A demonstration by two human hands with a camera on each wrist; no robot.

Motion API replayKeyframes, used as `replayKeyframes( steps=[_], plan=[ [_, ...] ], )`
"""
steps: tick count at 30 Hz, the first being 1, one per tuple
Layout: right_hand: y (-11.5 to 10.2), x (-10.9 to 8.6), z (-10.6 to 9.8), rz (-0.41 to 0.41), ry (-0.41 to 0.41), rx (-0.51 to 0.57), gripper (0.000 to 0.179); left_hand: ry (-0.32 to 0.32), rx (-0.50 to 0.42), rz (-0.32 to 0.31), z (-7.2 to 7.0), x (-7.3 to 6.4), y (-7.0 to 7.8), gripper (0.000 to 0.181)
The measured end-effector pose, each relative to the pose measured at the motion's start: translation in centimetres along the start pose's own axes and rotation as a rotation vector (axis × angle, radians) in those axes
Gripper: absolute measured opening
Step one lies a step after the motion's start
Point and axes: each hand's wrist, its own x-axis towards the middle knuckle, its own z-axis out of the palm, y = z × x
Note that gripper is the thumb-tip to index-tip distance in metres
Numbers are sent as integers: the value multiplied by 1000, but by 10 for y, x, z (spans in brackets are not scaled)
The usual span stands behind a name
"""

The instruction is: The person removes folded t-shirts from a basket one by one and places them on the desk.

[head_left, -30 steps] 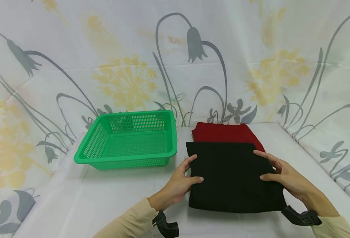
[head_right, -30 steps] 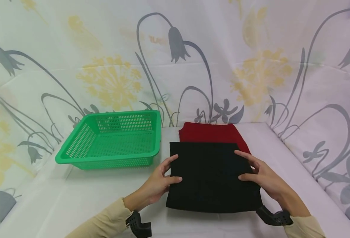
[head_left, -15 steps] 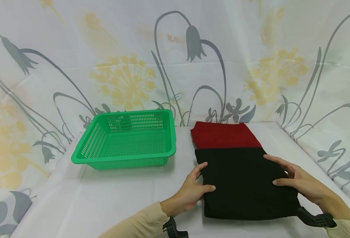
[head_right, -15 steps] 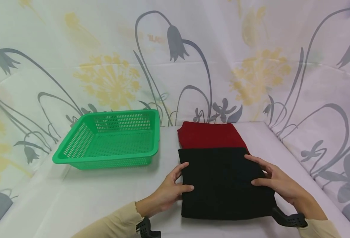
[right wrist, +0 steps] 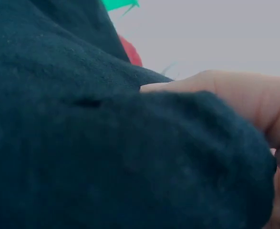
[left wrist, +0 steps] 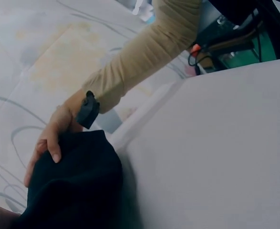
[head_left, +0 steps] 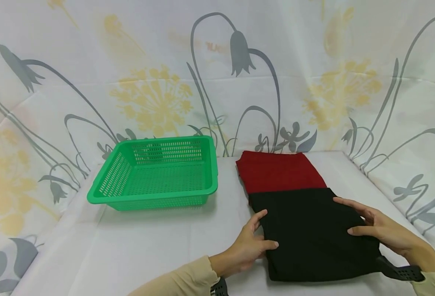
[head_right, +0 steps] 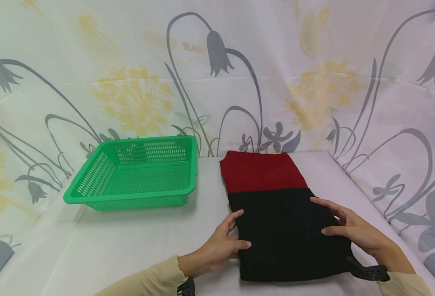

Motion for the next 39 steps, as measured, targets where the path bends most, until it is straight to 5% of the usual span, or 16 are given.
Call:
replayKeyframes(
  steps=[16,29,39],
  plan=[
    [26,8,-5,-1,-41,-31,68,37,-33,-51,-8,5,-11,85],
    [32,10,-9,115,-81,25,64,63,11,-65,-10,5,-11,89],
    [27,13,-7,143,-31,-29,65,95,213,26,-16,9,-8,93]
  ],
)
